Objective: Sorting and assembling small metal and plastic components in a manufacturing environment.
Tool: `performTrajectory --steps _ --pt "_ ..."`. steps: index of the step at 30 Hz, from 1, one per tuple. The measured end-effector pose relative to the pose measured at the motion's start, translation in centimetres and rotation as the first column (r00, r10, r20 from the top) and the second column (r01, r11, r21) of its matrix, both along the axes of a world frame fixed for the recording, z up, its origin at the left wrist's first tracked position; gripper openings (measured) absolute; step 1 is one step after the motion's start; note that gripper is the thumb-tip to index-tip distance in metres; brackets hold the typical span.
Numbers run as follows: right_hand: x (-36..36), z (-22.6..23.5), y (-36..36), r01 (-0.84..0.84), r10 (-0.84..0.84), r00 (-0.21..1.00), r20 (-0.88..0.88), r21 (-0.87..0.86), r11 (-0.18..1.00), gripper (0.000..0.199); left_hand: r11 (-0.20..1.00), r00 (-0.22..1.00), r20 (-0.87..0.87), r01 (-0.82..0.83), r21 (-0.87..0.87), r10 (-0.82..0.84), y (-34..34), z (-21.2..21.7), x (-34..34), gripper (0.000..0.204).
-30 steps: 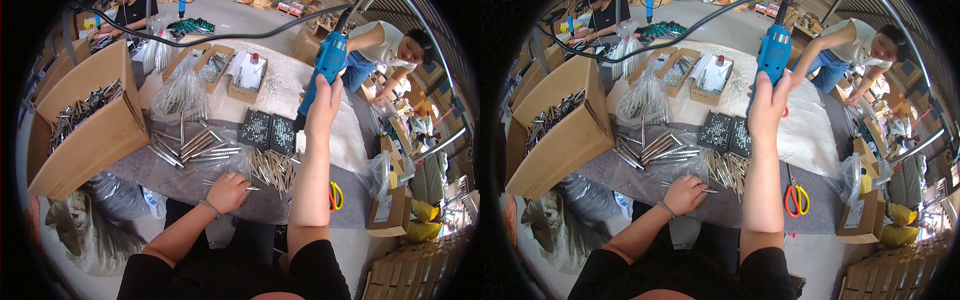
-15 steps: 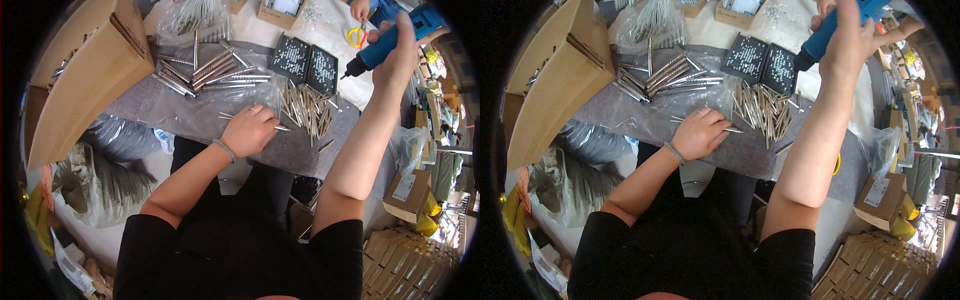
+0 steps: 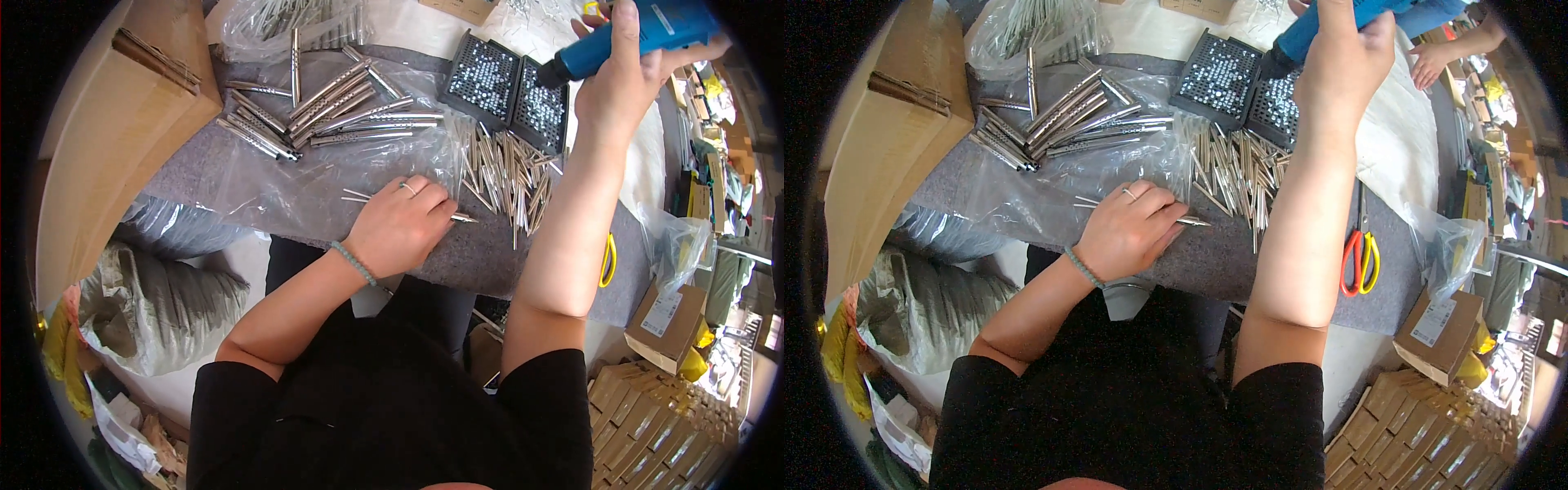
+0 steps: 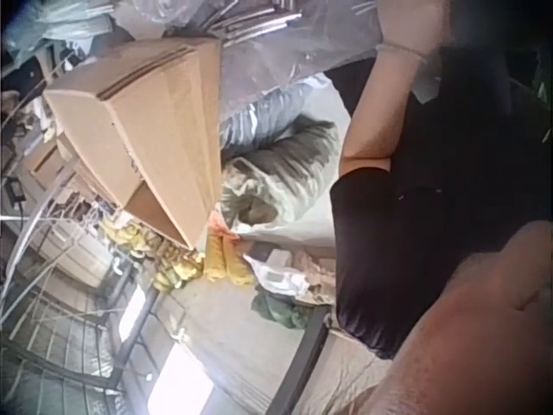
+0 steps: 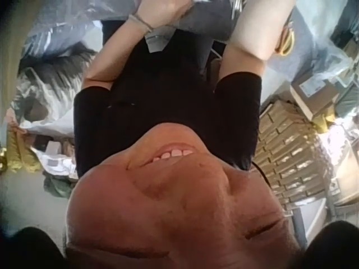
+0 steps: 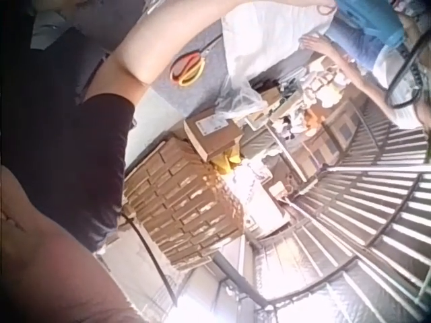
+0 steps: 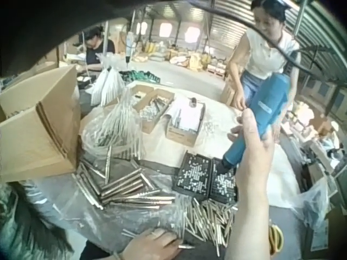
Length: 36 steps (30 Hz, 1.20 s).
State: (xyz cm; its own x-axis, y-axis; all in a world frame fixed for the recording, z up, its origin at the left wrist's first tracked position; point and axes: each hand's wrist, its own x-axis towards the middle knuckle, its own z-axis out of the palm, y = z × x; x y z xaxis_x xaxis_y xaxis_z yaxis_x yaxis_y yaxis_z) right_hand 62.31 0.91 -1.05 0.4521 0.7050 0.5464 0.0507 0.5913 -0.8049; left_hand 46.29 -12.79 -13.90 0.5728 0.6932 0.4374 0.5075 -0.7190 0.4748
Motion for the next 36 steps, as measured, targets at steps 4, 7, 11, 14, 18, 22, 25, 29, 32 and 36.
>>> performTrajectory --steps 4,7,11,14,18,22,25,29,32,36 --pt "0.2 1.1 -0.3 -0.046 0.048 0.998 0.037 -0.067 0.997 0.022 1.0 1.0 0.0 0.014 -0.015 -0.014 0.3 0.1 0.2 0.023" --pt "0.5 1.2 0.2 0.016 -0.016 1.0 0.003 0.064 0.998 0.021 1.0 1.0 -0.002 0.014 -0.014 -0.014 0.4 0.0 0.2 0.024" --pt "-1.0 1.9 -0.8 0.033 -0.032 0.998 -0.051 0.012 0.999 0.023 1.0 1.0 0.006 0.017 0.005 -0.017 0.5 0.1 0.2 0.024" --pt "-1.6 1.2 -0.2 0.164 -0.175 0.978 0.115 0.101 0.981 0.023 1.0 1.0 -0.016 0.01 -0.019 -0.01 0.3 0.1 0.0 0.025" --pt "0.1 0.0 0.8 0.188 -0.179 0.966 0.189 -0.032 0.982 0.021 0.999 1.0 0.006 0.023 -0.026 -0.023 0.1 0.2 0.2 0.025" --pt "0.2 -2.2 1.9 0.119 -0.116 0.991 0.062 -0.047 0.992 0.027 0.999 1.0 -0.008 0.023 -0.043 -0.023 0.4 0.3 0.2 0.025" --pt "0.0 -2.5 1.7 0.082 -0.078 0.995 0.055 -0.071 0.994 0.027 0.999 1.0 0.0 0.017 -0.033 -0.017 0.3 0.3 0.2 0.025" --pt "0.2 -3.1 2.2 0.05 -0.047 0.998 0.038 -0.081 0.995 0.026 0.999 1.0 0.001 0.025 -0.027 -0.025 0.5 0.2 0.3 0.026" --pt "0.1 -3.6 2.4 0.052 -0.05 0.998 0.025 -0.093 0.994 0.026 0.999 1.0 -0.006 0.026 -0.032 -0.027 0.5 0.2 0.3 0.027" --pt "0.0 -3.7 2.1 0.043 -0.041 0.999 0.019 -0.102 0.994 0.026 0.999 1.0 -0.015 0.022 -0.03 -0.022 0.4 0.3 0.3 0.027"
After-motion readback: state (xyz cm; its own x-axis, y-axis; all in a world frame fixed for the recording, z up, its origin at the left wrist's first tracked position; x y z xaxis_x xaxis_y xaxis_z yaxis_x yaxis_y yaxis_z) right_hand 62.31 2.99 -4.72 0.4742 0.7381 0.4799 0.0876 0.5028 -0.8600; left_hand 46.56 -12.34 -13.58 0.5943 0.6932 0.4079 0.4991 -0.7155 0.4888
